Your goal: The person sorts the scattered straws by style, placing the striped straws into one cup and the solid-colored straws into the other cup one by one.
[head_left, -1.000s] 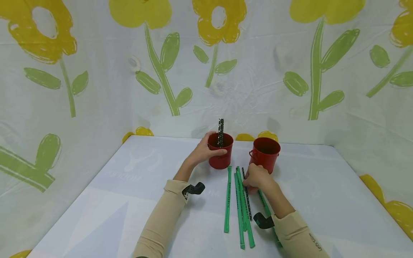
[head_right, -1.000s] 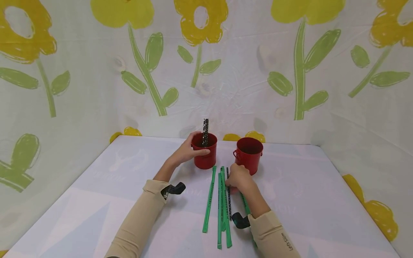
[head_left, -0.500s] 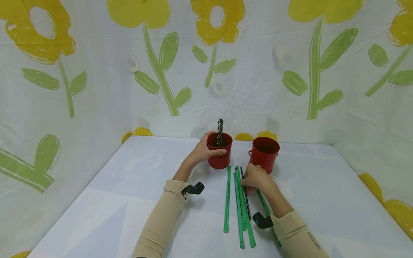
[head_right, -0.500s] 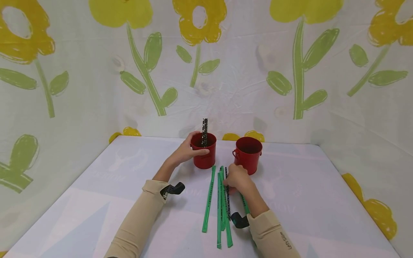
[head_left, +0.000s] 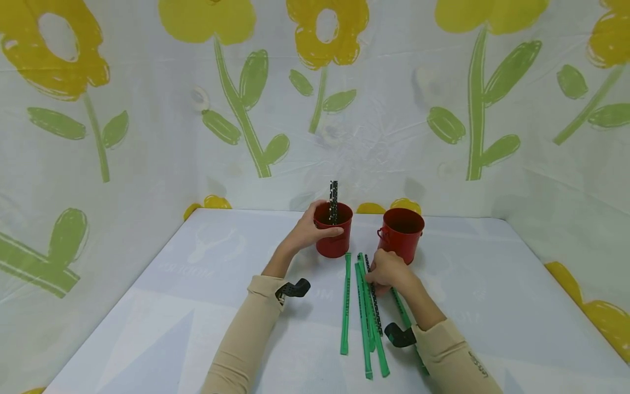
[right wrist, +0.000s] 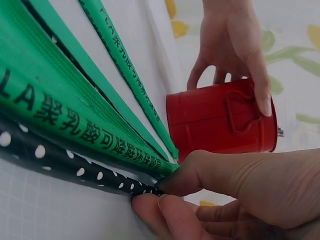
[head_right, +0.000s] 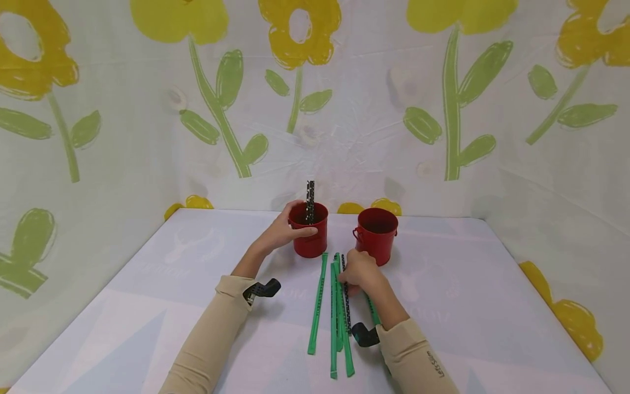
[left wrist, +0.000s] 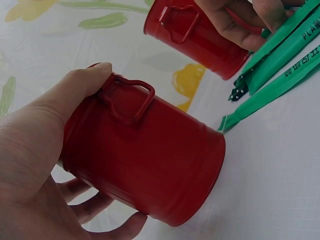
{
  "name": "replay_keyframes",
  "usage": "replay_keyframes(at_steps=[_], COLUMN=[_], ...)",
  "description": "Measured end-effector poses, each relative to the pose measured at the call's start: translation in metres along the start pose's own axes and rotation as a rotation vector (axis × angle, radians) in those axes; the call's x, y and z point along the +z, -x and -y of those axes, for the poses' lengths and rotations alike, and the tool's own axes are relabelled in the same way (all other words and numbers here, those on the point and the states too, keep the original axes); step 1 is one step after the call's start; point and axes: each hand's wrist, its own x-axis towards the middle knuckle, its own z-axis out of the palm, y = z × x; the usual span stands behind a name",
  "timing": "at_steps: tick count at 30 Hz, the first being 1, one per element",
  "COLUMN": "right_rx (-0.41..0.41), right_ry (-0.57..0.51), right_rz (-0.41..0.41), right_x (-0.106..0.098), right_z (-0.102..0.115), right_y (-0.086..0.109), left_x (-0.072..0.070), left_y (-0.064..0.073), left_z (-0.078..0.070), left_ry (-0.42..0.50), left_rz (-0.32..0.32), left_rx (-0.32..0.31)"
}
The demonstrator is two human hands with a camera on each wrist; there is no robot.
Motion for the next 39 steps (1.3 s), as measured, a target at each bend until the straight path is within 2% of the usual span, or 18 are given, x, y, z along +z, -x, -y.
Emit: replay_keyframes(at_steps=[14, 34, 39], right_rx=[-0.052, -0.047, -0.052], right_ry=[-0.057, -0.099, -0.105], right_rz=[0.047, 0.033, 0.025], right_x=[-0.006, -0.015, -0.015], right_z=[-0.004, 0.000, -0.001], right_y=[0.001, 0.000, 0.000], left_x=[0.000, 0.001, 0.003], left_y=[-0.001, -0.001, -0.006], left_z=[0.001, 0.001, 0.009], left_ry=[-0.003, -0.009, -0.005], left_rz=[0.006, -0.004, -0.018], left_rx=[-0.001, 0.002, 0.000])
